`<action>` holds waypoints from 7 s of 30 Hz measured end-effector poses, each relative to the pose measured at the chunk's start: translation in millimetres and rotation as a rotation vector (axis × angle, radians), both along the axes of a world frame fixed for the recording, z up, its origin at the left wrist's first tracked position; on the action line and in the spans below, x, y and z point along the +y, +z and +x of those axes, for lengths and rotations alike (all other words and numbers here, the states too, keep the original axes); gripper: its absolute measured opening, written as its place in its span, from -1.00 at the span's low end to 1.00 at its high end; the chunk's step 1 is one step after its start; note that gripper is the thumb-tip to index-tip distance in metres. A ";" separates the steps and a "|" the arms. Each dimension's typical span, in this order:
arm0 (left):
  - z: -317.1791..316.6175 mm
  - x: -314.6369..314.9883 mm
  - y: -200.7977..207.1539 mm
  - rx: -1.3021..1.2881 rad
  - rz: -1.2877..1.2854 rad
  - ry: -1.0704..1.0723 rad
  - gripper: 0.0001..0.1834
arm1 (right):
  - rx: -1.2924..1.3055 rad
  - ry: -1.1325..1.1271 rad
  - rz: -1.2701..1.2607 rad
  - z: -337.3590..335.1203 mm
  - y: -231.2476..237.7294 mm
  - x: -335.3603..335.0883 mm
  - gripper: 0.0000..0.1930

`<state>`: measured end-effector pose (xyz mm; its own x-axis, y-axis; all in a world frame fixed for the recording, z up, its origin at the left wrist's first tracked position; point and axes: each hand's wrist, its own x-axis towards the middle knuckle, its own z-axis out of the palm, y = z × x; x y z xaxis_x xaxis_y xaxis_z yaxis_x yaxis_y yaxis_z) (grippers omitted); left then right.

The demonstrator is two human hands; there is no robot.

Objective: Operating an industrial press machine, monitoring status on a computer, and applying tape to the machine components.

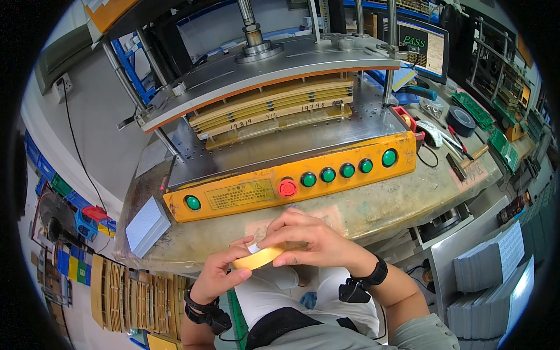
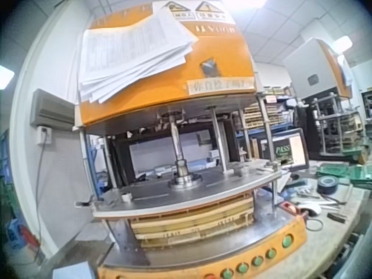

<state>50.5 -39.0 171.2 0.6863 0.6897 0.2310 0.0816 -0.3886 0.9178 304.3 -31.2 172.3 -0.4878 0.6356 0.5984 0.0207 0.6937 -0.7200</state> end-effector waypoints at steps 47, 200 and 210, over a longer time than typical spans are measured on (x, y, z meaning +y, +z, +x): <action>-1.6 7.0 -13.9 -0.509 -0.135 0.469 -0.71 | -0.583 -0.296 0.682 -32.7 83.2 -3.9 -0.85; -70.9 272.0 30.3 0.464 0.196 0.706 -0.69 | -0.371 -1.157 -0.269 199.4 11.4 192.2 -0.79; -70.3 274.3 24.8 0.440 0.255 0.694 -0.71 | -0.357 -1.166 -0.256 202.9 7.8 192.3 -0.80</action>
<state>-19.8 235.3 196.1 0.1923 0.9496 0.2475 0.7051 -0.3091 0.6381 507.2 161.1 180.1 0.3353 0.8771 0.3440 0.7518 -0.0290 -0.6588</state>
